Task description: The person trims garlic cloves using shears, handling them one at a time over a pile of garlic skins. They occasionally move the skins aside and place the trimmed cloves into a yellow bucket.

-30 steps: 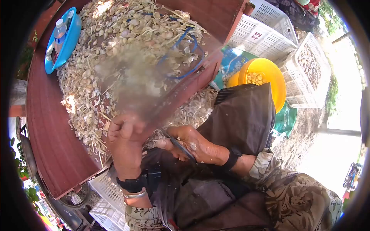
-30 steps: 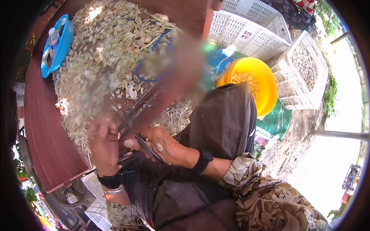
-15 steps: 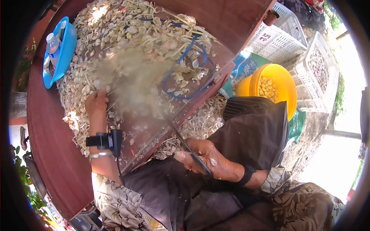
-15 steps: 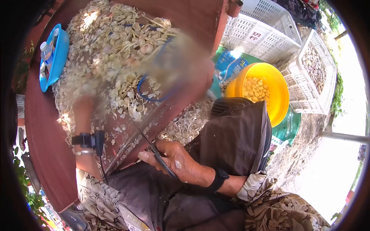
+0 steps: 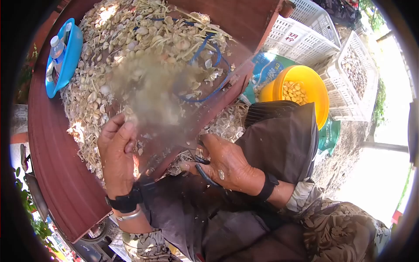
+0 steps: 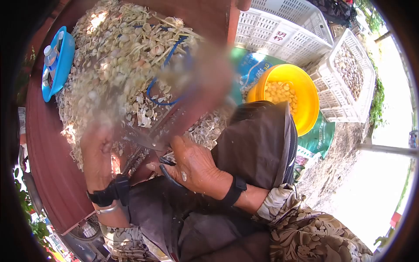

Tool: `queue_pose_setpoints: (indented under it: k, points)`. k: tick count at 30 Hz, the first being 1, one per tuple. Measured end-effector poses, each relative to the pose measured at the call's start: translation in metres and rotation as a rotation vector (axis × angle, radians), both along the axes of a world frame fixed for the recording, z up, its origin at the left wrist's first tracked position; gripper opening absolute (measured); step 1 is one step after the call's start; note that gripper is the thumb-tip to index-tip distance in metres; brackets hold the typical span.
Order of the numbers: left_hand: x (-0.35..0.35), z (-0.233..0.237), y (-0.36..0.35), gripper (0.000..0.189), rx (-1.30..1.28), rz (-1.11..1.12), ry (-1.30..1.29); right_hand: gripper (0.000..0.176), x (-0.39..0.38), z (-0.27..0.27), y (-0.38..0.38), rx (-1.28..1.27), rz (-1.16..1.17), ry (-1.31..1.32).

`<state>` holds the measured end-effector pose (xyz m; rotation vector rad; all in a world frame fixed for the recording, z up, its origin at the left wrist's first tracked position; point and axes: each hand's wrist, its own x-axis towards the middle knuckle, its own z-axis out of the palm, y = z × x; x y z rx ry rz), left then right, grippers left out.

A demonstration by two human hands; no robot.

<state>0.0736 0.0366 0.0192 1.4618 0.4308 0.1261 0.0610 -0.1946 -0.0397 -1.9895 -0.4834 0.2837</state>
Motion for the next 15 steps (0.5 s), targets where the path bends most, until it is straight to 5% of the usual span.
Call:
queue_pose_setpoints:
  k: [5,14,15]
  points:
    - [-0.043,0.008,-0.035,0.029,0.083,-0.061,-0.043,0.055,-0.007,0.006,-0.002,-0.082,0.055,-0.2]
    - [-0.063,0.014,-0.039,0.029,0.04,-0.077,-0.027,0.052,-0.014,0.01,-0.009,-0.042,0.17,-0.119]
    - [-0.062,0.012,-0.039,0.031,0.0,-0.073,-0.03,0.049,-0.013,0.014,-0.009,0.069,0.229,0.074]
